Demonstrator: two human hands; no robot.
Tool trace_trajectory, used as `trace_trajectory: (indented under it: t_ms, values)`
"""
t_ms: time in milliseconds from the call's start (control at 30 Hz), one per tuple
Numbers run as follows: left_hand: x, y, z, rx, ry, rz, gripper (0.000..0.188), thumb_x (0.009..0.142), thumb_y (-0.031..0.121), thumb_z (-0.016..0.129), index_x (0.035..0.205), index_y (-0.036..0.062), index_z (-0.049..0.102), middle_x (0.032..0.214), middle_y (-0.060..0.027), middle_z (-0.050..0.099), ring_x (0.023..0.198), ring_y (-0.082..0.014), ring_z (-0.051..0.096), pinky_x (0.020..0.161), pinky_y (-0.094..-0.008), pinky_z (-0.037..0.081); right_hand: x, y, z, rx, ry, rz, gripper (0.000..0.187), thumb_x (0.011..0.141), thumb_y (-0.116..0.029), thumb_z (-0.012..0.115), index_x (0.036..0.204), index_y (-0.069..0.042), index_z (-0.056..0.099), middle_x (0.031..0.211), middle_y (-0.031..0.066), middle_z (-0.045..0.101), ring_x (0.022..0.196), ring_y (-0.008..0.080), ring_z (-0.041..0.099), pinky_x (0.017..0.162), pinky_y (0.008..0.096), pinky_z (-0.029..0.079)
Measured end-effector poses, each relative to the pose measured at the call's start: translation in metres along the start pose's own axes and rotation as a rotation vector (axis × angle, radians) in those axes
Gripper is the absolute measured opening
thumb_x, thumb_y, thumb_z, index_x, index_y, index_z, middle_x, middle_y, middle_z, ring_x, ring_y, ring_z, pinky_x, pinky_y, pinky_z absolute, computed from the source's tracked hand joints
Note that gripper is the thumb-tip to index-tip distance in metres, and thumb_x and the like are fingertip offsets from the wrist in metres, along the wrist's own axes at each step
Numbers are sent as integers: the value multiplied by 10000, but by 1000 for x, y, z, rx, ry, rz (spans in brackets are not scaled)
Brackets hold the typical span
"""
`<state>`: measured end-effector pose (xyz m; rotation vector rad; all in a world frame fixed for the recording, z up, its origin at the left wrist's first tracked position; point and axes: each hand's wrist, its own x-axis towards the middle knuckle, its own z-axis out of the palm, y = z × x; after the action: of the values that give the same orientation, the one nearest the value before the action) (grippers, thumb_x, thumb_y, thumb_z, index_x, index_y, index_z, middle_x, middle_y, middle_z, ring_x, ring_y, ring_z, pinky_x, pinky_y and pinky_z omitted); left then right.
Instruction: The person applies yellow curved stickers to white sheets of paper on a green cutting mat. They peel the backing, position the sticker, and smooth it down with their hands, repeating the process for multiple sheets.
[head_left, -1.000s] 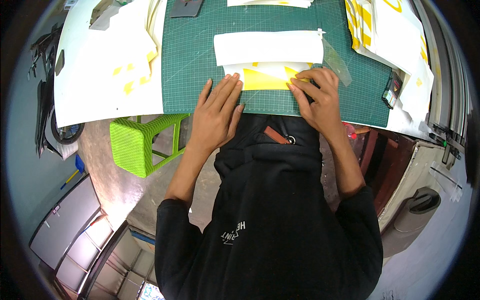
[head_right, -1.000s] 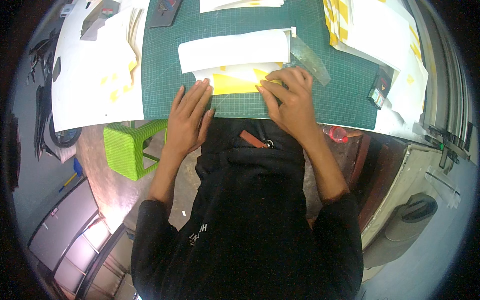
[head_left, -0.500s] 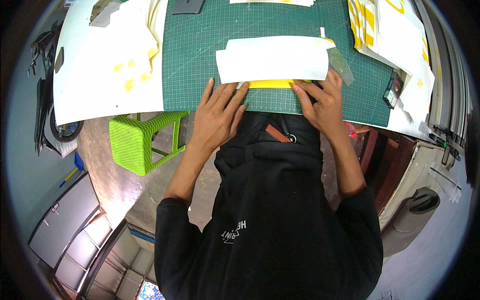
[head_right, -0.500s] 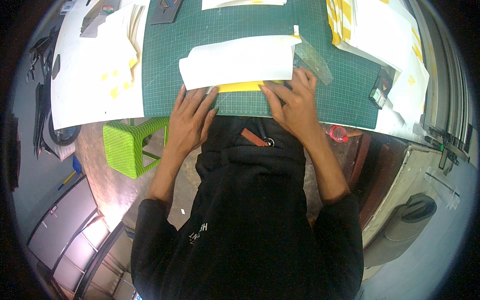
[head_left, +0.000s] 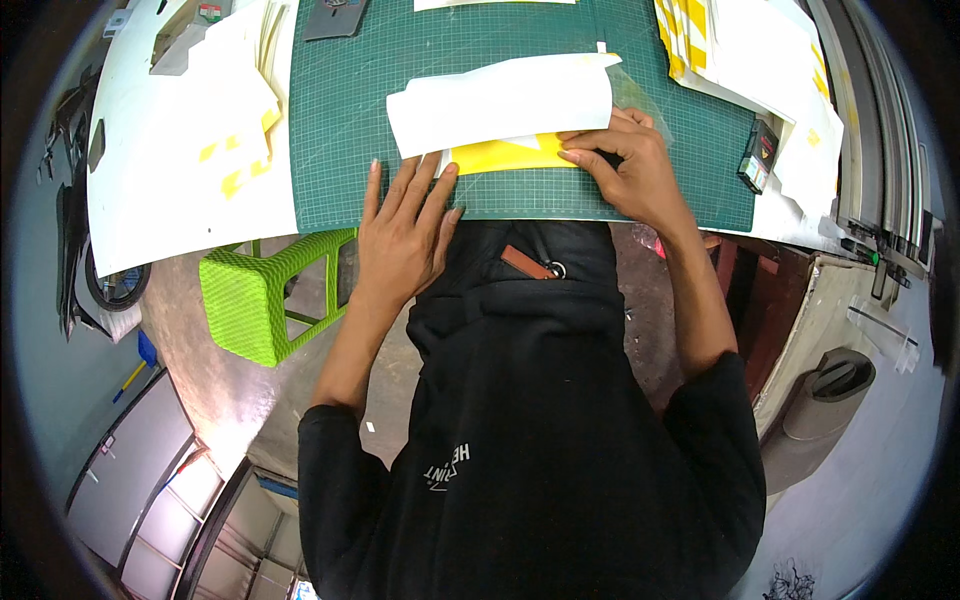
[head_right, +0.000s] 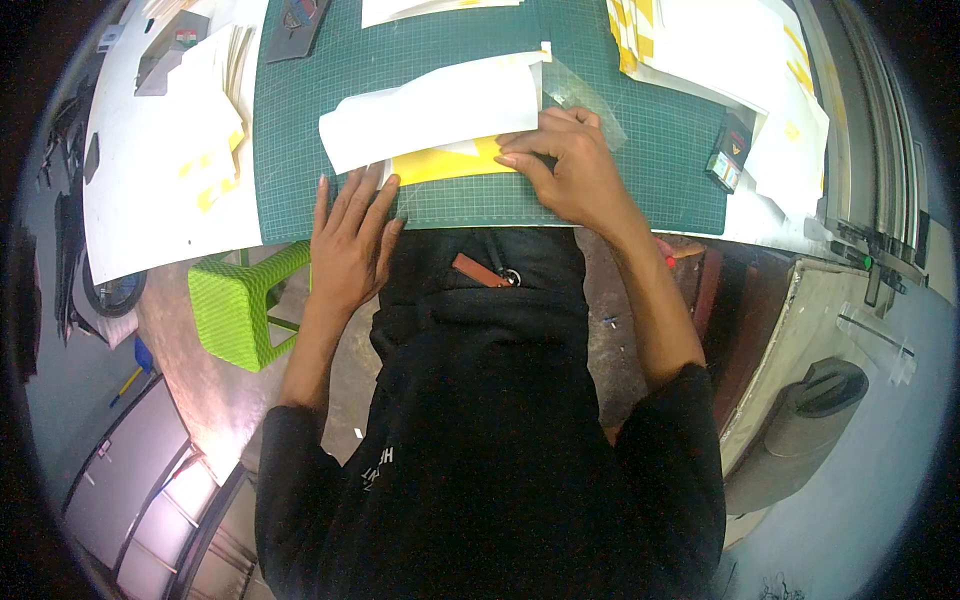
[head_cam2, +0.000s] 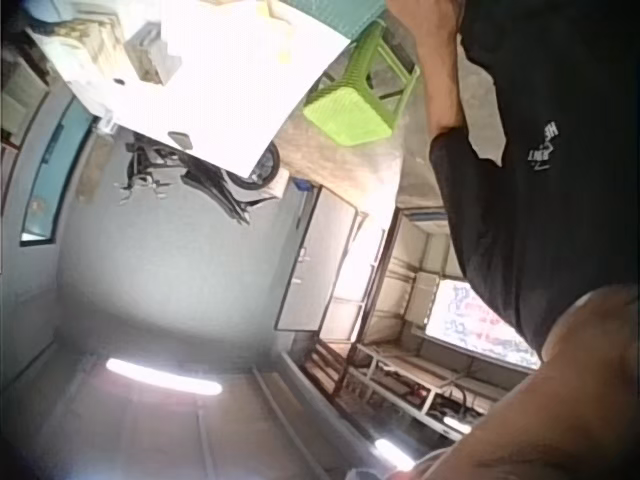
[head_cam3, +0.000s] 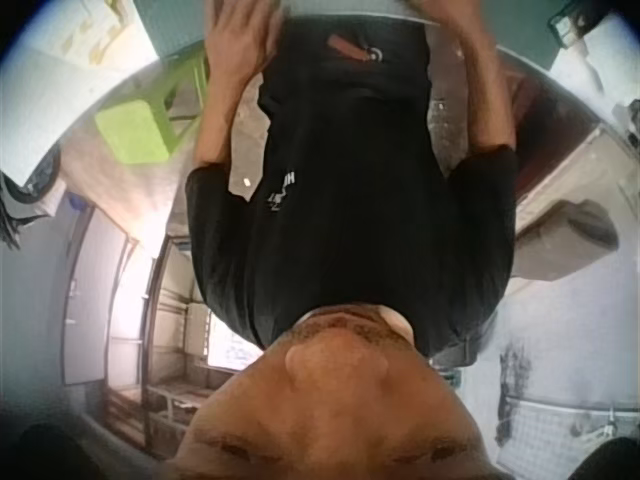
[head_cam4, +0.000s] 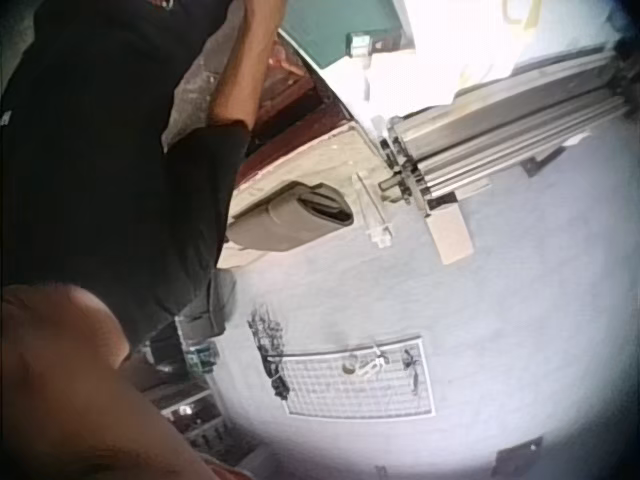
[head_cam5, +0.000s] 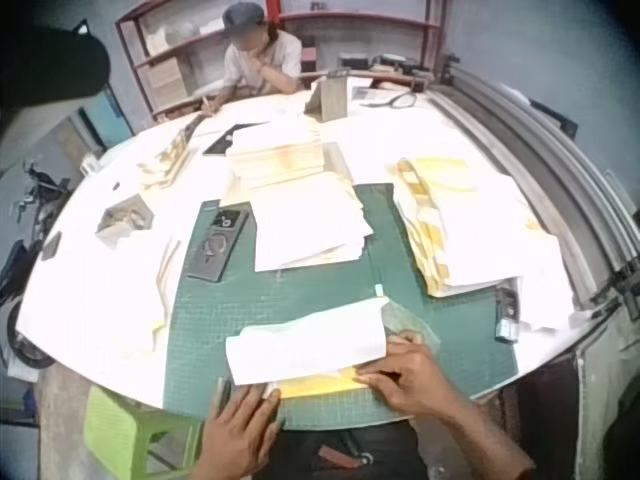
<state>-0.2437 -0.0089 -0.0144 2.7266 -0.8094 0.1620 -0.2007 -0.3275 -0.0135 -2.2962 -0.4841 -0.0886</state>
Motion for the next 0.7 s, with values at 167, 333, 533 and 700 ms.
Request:
trace_trajectory:
  t_ms: [167,333,533,700]
  values:
    - [3,7,-2,77,19,-3,520,984,267,696,1461,76,616,1485,-122,604,1392,-328,543,1258,-598,271,-3,0,2,-11,39,-24,144,926,-180,778,1030,-110,848,901,74,750,893,230,652,1038,428,379]
    - [7,12,-3,56,6,16,526,988,273,692,1426,-8,618,1477,-143,606,1390,-332,543,1264,-562,280,-5,-2,7,-51,95,-73,115,908,-165,789,989,-103,842,925,58,753,928,231,652,1028,422,377]
    - [6,11,5,-30,32,22,545,1012,220,666,1486,-16,538,1522,-194,558,1447,-365,510,1267,-592,272,-3,1,10,-68,121,-90,104,904,-161,790,972,-83,801,963,45,749,953,241,648,1021,423,377]
    - [4,11,8,-19,15,11,547,1024,232,660,1497,-8,529,1537,-199,549,1456,-371,507,1267,-602,265,-4,1,13,-97,140,-105,116,900,-158,795,975,-70,788,933,51,725,962,244,645,1019,430,379]
